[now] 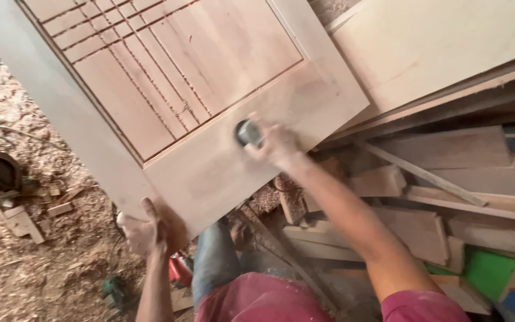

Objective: The person uses an orbital sander to smooth the surface of a large wooden door panel. They move the sander across the flat areas and along the edges, then flip the door to sand the other side.

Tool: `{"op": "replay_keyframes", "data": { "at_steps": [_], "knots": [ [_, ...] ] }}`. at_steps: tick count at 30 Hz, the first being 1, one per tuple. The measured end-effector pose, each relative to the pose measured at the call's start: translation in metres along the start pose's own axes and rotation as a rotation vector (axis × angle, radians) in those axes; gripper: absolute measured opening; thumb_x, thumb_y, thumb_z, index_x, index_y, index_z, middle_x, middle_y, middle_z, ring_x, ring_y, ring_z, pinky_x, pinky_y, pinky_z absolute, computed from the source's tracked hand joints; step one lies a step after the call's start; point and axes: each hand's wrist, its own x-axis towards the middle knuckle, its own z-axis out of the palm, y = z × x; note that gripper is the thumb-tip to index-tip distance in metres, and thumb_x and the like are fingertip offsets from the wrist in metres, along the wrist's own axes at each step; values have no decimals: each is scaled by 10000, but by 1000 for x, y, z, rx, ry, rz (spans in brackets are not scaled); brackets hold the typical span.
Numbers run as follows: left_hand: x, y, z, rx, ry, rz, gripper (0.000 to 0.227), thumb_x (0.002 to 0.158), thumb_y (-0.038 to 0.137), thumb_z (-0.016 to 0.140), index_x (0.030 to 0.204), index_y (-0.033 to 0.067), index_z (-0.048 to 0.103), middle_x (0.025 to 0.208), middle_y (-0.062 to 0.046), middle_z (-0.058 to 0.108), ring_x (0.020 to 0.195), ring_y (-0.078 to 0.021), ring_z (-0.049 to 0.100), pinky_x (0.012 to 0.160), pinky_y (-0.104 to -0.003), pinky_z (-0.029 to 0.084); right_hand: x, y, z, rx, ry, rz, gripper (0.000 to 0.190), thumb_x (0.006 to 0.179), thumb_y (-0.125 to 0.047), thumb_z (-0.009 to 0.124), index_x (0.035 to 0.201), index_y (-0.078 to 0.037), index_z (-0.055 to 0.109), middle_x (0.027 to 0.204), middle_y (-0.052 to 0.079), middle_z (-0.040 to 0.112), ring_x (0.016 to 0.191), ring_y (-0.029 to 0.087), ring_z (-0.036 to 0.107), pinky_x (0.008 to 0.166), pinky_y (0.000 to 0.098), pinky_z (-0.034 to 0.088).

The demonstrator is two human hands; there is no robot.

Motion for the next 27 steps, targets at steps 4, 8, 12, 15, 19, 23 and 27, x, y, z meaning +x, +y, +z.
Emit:
{"op": "replay_keyframes", "data": {
  "at_steps": [4, 8, 12, 15, 19, 23, 27],
  "knots": [
    [4, -4, 5, -51, -64, -66, 1050, 905, 839, 269, 1470, -42, 357, 1007, -188, 637, 834, -327, 694, 624, -479, 580, -25, -81, 37, -246, -146, -156, 780, 904, -491, 677, 1543, -241, 307, 966, 213, 668, 798, 307, 707, 620, 422, 613],
    [3, -10, 7, -103, -32, -12, 1013, 958, 812, 306, 1497, -46, 334, 1039, -195, 649, 849, -331, 689, 608, -452, 554, -41, -118, 67, -260, -29, -353, 920, 852, -500, 725, 1582, -207, 249, 961, 235, 674, 831, 336, 699, 693, 445, 590],
    [5, -8, 10, -133, -10, 13, 1034, 987, 804, 370, 1529, -74, 294, 1109, -219, 656, 905, -349, 690, 676, -462, 573, -29, -98, 49, -214, -119, -178, 861, 912, -462, 675, 1607, -217, 231, 975, 244, 635, 769, 296, 699, 576, 364, 614],
    [0, -7, 7, -134, 10, -10, 1072, 925, 818, 430, 1546, -44, 287, 1231, -251, 592, 976, -370, 675, 678, -508, 586, -11, -57, 16, -216, -137, -54, 873, 927, -466, 650, 1634, -221, 201, 901, 186, 672, 732, 271, 687, 576, 355, 575],
    [-5, 7, -6, -117, 74, 109, 1098, 947, 868, 442, 1575, -27, 344, 1302, -263, 578, 1098, -392, 659, 794, -544, 575, 9, 10, -17, -186, -28, 6, 877, 890, -465, 679, 1618, -228, 252, 875, 145, 682, 749, 284, 697, 647, 407, 593],
    [-15, 23, -19, -90, 33, 63, 1130, 881, 926, 418, 1477, -34, 412, 1167, -226, 626, 1065, -392, 673, 858, -563, 570, 30, 71, -35, -180, 62, 130, 939, 827, -500, 733, 1610, -247, 282, 929, 173, 706, 824, 325, 708, 763, 459, 594],
    [-16, 28, -25, -77, 29, 43, 1142, 870, 926, 425, 1463, -51, 418, 1120, -226, 626, 1048, -406, 669, 857, -569, 572, 50, 117, -51, -159, 129, 255, 957, 796, -518, 755, 1617, -270, 330, 1067, 211, 720, 966, 363, 703, 889, 491, 583]
  ]
}}
